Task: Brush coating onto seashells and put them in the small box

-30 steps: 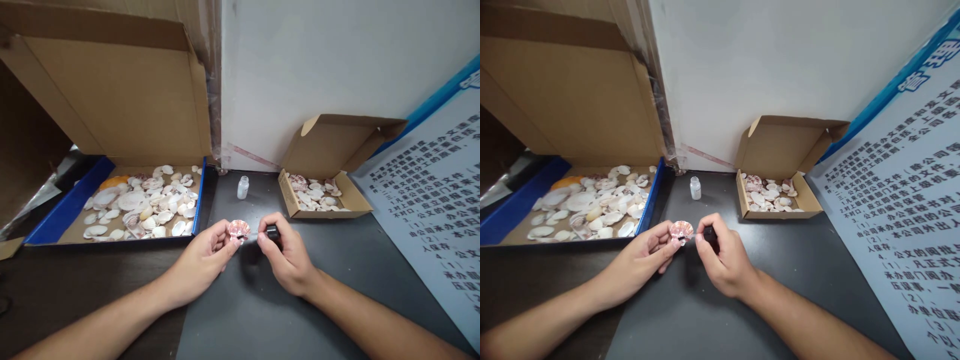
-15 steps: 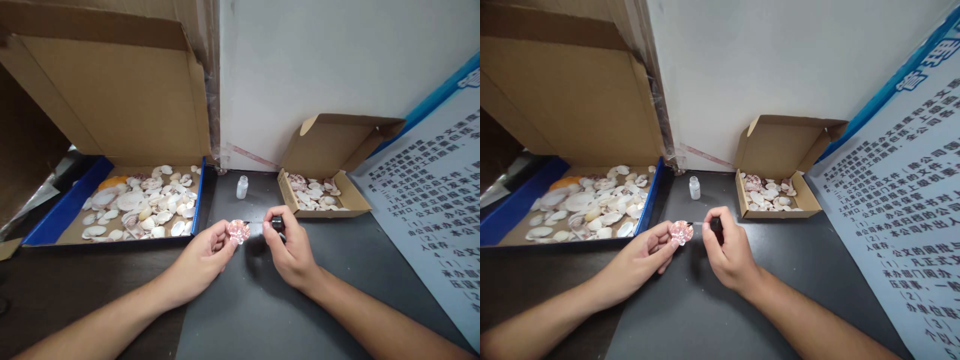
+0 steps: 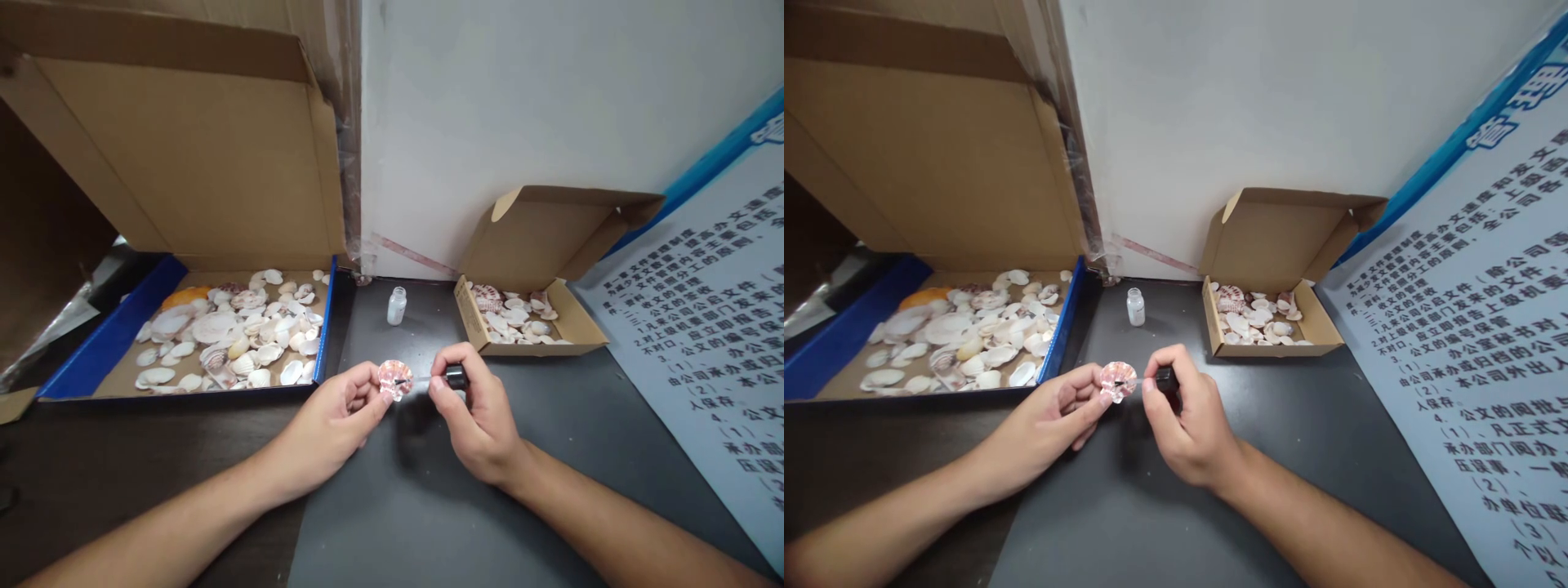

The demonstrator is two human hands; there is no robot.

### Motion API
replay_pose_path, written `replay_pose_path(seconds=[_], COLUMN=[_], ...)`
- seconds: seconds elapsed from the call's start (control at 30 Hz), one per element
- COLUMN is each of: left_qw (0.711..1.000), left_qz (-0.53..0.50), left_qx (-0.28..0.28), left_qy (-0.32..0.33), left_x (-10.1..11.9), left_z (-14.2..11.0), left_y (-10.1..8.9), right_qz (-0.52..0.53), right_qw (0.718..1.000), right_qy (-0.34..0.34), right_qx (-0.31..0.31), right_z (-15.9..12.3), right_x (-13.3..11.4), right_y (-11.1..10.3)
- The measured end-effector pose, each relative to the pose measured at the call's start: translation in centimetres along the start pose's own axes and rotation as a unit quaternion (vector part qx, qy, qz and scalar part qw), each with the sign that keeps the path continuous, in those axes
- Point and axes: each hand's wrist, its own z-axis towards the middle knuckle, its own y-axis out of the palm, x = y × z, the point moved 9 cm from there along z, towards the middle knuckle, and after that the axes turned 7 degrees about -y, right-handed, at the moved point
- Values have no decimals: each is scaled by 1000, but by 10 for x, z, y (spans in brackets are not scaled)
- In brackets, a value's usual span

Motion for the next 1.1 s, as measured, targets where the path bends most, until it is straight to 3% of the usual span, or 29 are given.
replay_pose_path(seconds=[0.2, 0.33, 0.5, 0.63, 0.83, 0.97, 1.1], left_qw=[1000, 1000, 1000, 1000, 1000, 999, 999], left_qz=[1, 1, 6, 12, 26, 30, 31], left_qx=[-3, -4, -2, 4, 3, 11, 9], left_qy=[-3, -2, -3, 12, 14, 14, 14], left_x=[-1, -1, 0, 4, 7, 9, 11], left_z=[-1, 0, 0, -1, -3, -2, -3], left_y=[0, 1, 2, 1, 1, 0, 1], right_qz=[-11, -5, -29, -17, -35, 2, -23], right_qw=[999, 1000, 999, 999, 999, 999, 1000], right_qy=[21, -8, 1, -29, -14, -51, 7], right_qx=[30, -20, 16, -30, 28, -18, -5], right_z=[0, 2, 1, 0, 1, 1, 1], right_x=[2, -4, -3, -7, -2, -10, 1], right_y=[-7, 3, -4, 5, -7, 3, -1])
